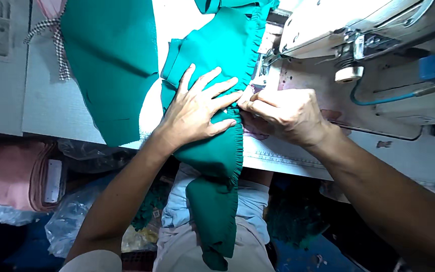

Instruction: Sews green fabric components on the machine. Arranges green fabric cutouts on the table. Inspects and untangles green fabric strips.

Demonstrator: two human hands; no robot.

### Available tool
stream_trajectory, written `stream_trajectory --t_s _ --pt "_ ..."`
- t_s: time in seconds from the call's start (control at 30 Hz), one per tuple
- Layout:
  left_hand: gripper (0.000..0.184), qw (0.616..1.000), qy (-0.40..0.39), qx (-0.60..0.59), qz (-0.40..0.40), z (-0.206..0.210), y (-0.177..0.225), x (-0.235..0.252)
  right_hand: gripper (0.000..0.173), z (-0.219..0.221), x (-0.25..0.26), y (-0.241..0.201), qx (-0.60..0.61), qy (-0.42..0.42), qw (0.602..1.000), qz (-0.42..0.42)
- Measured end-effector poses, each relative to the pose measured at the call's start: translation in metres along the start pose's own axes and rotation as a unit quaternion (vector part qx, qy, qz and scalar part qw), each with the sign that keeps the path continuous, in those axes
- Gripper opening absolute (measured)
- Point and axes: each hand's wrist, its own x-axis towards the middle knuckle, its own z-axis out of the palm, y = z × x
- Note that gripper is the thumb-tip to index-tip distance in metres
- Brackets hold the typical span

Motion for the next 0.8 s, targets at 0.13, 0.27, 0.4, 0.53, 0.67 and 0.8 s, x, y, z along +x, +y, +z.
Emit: stream_trajectory --t_s 0.13,0.27,0.4,0.53,0.67,0.8 --pt "0.058 1.0 0.009 0.0 0.003 0.0014 -0.0008 0.0003 0.019 -0.0016 -0.0033 0.0025 0.023 -0.008 1.0 0.012" --pt "0.068 1.0 0.012 -0.016 -0.002 0.0008 -0.0003 0.0005 0.022 -0.0013 -0.005 0.001 0.015 -0.019 0.999 0.027" --pt "0.065 1.0 0.006 -0.006 0.004 0.0007 -0.0009 0.0001 0.023 -0.0023 -0.0035 -0.001 -0.001 -0.022 1.0 0.021" --pt "0.066 1.0 0.004 -0.005 0.005 0.0011 -0.0006 0.0008 0.023 -0.0036 -0.0001 0.0008 -0.012 -0.019 1.0 -0.003" --pt "0.066 1.0 0.004 -0.001 0.005 0.001 -0.0004 0.0001 0.019 -0.0023 0.0001 0.006 0.009 -0.026 0.999 -0.019" --pt "0.067 1.0 0.001 -0.005 0.005 0.0007 -0.0004 0.0003 0.017 0.0013 -0.0053 0.0066 0.014 -0.016 1.0 -0.013"
